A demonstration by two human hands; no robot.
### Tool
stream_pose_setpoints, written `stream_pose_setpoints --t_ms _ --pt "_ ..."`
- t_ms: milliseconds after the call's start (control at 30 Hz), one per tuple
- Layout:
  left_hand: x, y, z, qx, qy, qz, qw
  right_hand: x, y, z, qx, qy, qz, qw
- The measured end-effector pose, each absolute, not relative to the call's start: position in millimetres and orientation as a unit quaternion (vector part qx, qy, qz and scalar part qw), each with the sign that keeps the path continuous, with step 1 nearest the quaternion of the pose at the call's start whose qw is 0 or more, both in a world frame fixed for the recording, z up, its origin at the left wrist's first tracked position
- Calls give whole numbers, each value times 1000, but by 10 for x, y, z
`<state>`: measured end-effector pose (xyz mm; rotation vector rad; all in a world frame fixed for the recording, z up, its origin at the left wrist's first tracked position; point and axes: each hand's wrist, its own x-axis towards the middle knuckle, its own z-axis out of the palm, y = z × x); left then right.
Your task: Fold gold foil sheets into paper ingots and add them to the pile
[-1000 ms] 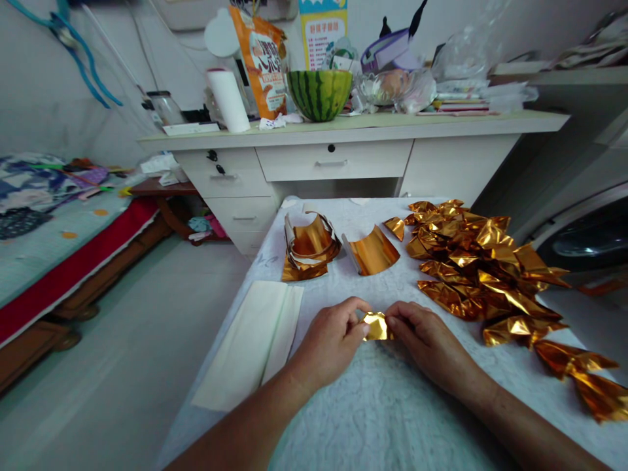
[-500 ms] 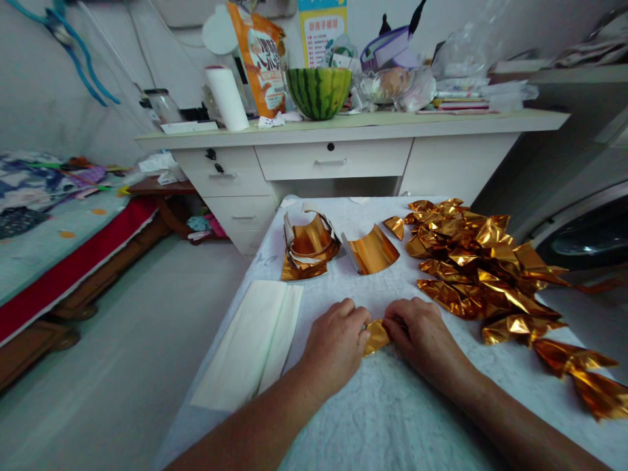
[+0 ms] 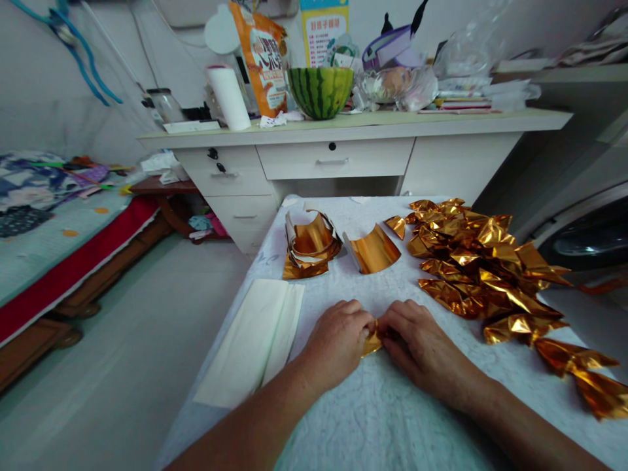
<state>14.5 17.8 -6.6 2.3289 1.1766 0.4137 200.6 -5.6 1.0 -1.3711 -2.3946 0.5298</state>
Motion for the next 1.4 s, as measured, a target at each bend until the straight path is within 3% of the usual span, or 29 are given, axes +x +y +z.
stream_pose_setpoints --t_ms 267,1200,1400 --pt "87 177 19 846 420 145 296 2006 -70 -60 -494 -839 173 144" --pt "65 195 1 850 408 133 305 1877 -85 -46 -547 -818 134 118" --pt "39 181 27 856 401 112 305 1992 -63 -117 -566 -802 121 149"
